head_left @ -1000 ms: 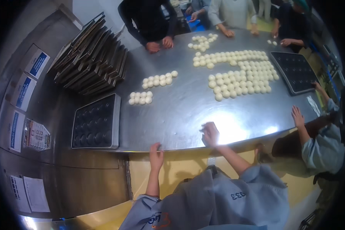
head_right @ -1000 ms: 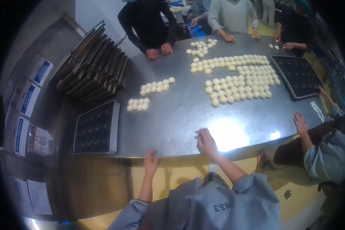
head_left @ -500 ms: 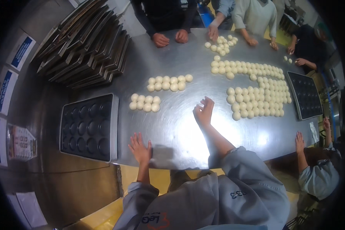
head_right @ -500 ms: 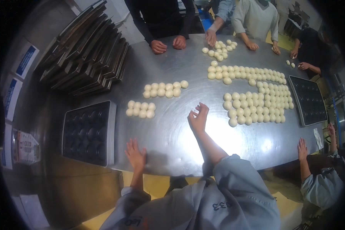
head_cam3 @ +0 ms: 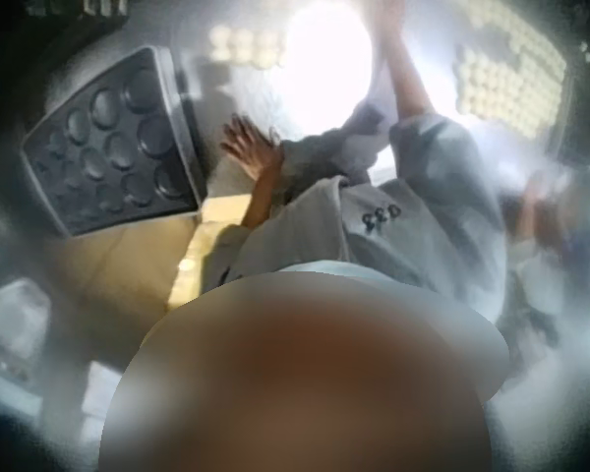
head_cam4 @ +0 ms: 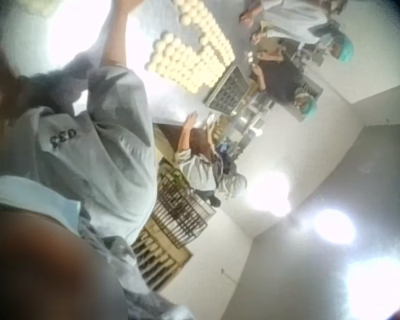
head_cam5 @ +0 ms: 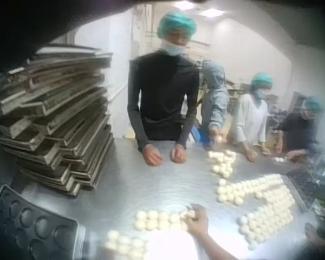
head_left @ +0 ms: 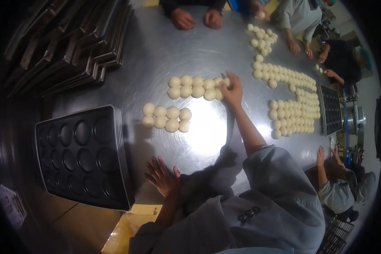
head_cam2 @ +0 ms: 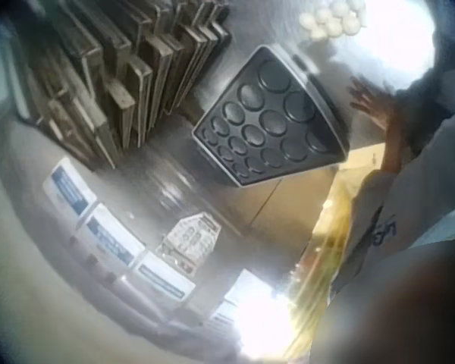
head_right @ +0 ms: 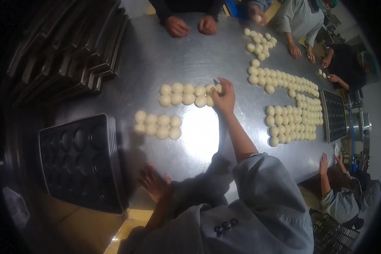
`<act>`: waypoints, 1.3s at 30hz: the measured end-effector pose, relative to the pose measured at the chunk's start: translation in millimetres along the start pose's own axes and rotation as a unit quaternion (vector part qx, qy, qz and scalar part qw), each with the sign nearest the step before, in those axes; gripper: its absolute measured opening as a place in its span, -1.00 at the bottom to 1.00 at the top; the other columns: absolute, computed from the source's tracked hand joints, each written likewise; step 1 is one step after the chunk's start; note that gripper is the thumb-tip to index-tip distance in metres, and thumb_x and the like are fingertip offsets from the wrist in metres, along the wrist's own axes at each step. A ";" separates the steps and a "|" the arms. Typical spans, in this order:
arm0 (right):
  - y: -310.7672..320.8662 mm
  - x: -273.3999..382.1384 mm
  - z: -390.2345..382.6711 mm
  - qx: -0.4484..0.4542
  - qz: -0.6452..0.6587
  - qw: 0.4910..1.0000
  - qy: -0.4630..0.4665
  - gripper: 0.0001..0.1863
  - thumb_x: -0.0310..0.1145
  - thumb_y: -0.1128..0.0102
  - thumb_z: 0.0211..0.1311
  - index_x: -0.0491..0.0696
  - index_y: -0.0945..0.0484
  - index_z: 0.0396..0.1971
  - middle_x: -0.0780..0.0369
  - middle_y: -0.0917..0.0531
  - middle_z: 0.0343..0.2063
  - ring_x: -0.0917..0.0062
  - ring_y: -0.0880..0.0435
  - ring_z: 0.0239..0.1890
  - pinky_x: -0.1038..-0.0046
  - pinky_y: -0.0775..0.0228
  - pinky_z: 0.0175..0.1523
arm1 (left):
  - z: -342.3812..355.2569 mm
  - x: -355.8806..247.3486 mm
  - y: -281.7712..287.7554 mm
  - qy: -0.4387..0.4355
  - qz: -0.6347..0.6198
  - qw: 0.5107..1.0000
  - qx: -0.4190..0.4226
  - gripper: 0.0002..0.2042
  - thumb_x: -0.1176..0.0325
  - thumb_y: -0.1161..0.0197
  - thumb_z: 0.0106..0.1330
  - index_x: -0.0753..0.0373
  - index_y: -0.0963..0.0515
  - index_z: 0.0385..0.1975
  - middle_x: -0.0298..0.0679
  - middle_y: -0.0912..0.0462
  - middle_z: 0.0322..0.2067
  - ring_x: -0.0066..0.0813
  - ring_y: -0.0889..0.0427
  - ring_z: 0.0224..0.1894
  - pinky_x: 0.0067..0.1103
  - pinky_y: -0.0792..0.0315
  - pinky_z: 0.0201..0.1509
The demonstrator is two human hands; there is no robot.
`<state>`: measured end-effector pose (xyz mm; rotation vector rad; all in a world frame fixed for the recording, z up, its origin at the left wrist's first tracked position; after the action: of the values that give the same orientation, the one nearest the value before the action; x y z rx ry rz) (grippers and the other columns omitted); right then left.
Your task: The person places dough balls into a muffin tin, rolls more dough balls by hand on a stainless steel table, and slides a tray into a cooling rack.
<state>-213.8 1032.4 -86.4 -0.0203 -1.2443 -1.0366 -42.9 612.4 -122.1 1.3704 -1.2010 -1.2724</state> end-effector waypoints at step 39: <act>178.7 -11.7 -242.1 0.195 -0.188 0.953 0.132 -0.66 -0.25 -0.46 -0.05 -0.04 -0.60 -0.26 0.11 -0.60 -0.27 0.17 -0.55 -0.15 0.11 -0.34 0.04 | -24.8 -74.3 54.0 -0.289 -0.129 0.932 -0.176 -0.69 0.23 -0.45 0.08 0.06 -0.66 -0.14 -0.28 -0.68 -0.06 -0.24 -0.60 0.08 -0.18 -0.37 0.19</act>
<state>86.6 1013.8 -97.8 0.6644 -1.2093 -1.0572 -22.8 678.4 -56.6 0.9309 -1.1076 -2.0668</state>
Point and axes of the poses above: each hand's wrist, its own z-axis towards the middle knuckle, its own y-axis out of the back of the hand, x = y × z, the point moved 10 cm from there along z, towards the middle knuckle
